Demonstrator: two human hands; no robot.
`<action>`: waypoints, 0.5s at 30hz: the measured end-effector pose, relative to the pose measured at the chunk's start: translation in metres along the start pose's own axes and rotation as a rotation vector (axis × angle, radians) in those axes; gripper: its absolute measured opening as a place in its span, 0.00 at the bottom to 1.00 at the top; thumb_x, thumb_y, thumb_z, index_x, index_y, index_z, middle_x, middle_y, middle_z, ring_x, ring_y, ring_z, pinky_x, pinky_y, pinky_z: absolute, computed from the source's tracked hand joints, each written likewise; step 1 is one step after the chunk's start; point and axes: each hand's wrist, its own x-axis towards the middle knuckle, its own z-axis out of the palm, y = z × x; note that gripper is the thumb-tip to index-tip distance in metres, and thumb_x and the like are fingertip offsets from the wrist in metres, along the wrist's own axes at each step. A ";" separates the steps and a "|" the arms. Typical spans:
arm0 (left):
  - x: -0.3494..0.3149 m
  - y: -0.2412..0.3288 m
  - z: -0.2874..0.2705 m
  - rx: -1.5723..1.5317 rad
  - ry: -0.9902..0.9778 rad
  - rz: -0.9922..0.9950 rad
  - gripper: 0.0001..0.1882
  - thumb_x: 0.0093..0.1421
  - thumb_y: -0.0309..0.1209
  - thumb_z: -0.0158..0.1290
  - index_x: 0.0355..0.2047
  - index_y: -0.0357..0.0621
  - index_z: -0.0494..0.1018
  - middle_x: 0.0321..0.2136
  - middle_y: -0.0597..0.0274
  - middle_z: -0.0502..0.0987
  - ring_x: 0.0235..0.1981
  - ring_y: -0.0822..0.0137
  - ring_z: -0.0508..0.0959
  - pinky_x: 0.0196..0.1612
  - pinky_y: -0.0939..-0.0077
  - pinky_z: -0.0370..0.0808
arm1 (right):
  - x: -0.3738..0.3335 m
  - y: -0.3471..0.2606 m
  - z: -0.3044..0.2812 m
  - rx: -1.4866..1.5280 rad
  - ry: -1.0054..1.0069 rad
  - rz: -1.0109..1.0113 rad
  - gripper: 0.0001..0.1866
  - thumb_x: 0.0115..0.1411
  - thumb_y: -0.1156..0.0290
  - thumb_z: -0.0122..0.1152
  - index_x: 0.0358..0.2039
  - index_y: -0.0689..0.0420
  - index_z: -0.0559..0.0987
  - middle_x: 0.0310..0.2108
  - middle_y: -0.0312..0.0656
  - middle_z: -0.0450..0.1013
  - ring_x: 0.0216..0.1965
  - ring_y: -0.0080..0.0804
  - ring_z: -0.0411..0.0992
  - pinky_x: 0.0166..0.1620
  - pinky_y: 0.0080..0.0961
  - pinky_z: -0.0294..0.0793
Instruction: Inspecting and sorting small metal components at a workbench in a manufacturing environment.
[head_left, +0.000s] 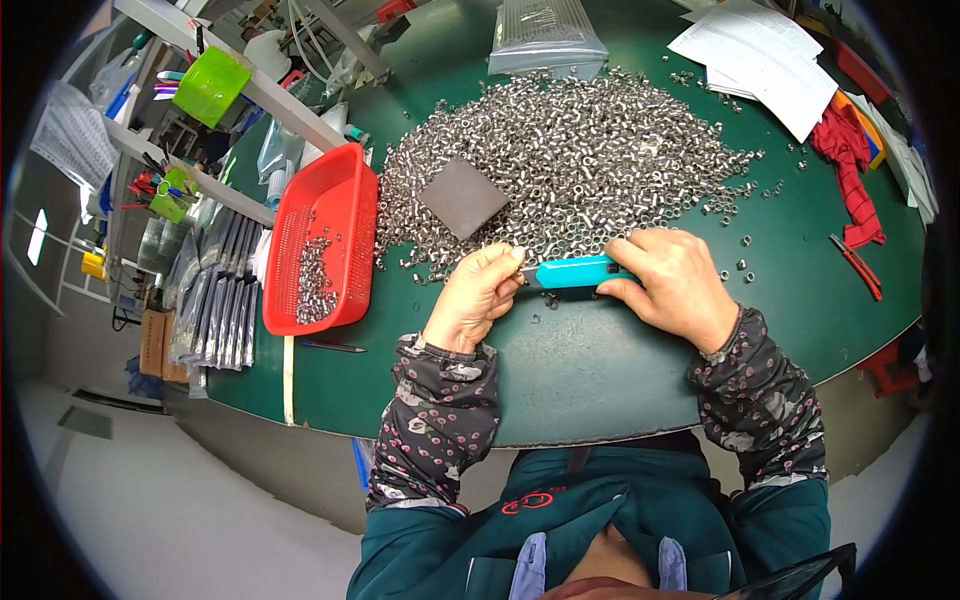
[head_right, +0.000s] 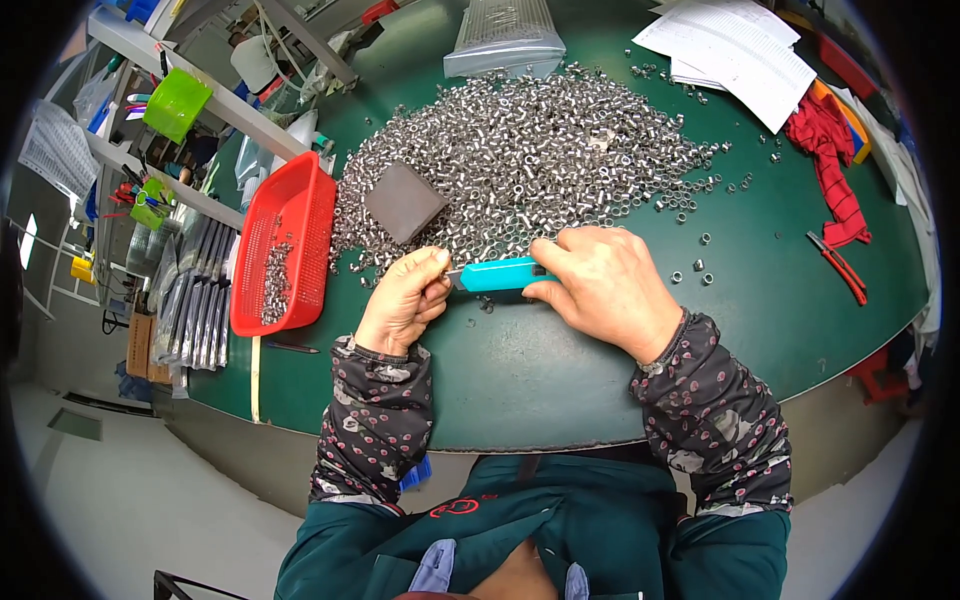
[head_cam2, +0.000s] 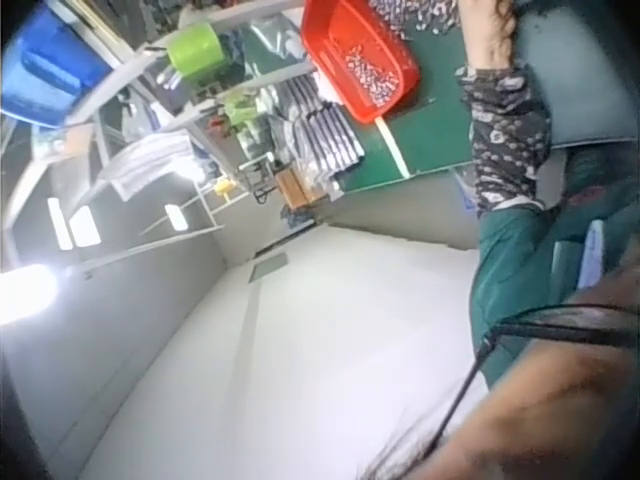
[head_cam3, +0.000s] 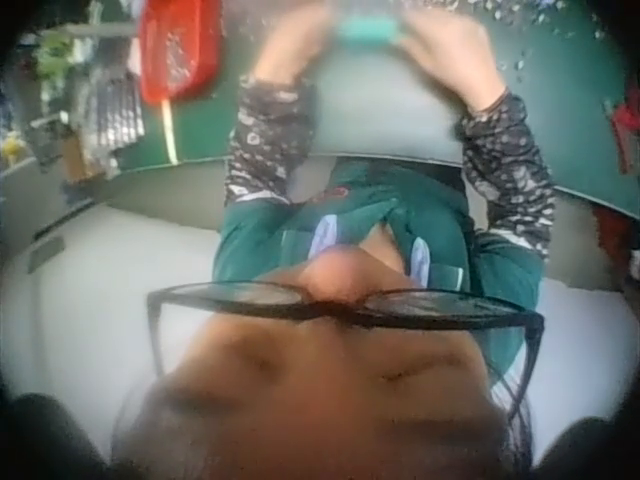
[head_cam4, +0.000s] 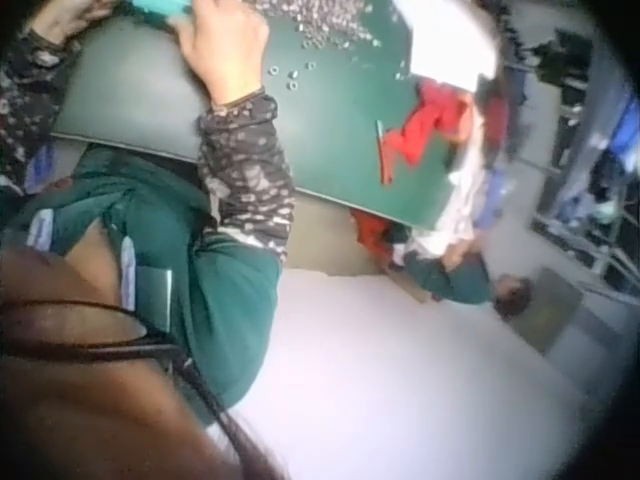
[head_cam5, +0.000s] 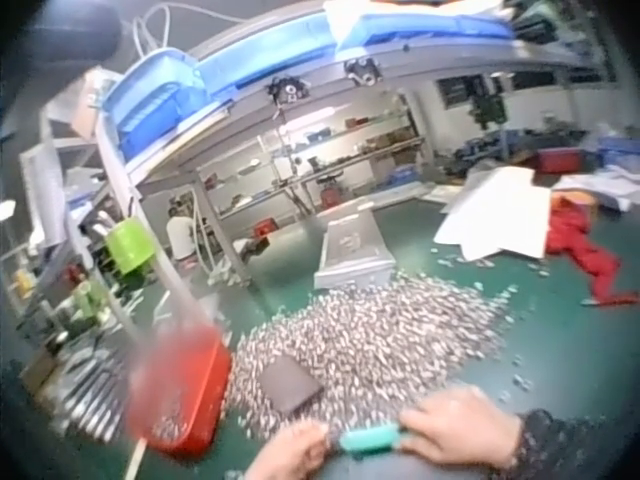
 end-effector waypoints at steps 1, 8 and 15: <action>0.000 0.000 -0.001 0.014 -0.010 -0.015 0.10 0.54 0.34 0.47 0.19 0.45 0.64 0.10 0.75 0.60 0.06 0.86 0.51 0.08 0.92 0.45 | 0.000 0.000 -0.001 -0.016 0.016 -0.028 0.13 0.41 0.63 0.60 0.24 0.55 0.69 0.16 0.38 0.62 0.21 0.35 0.65 0.25 0.31 0.64; -0.002 0.004 0.000 0.044 -0.054 -0.097 0.08 0.55 0.33 0.46 0.21 0.45 0.64 0.10 0.73 0.59 0.07 0.84 0.52 0.08 0.91 0.46 | 0.001 0.002 -0.003 -0.079 0.084 -0.127 0.13 0.37 0.66 0.61 0.23 0.56 0.69 0.17 0.37 0.60 0.20 0.33 0.63 0.25 0.28 0.61; -0.002 0.003 0.001 0.080 -0.067 -0.118 0.08 0.55 0.33 0.46 0.22 0.43 0.66 0.10 0.73 0.60 0.07 0.85 0.52 0.08 0.92 0.46 | 0.003 0.001 -0.007 -0.175 0.131 -0.177 0.15 0.34 0.66 0.62 0.22 0.55 0.69 0.16 0.35 0.60 0.21 0.29 0.63 0.25 0.26 0.61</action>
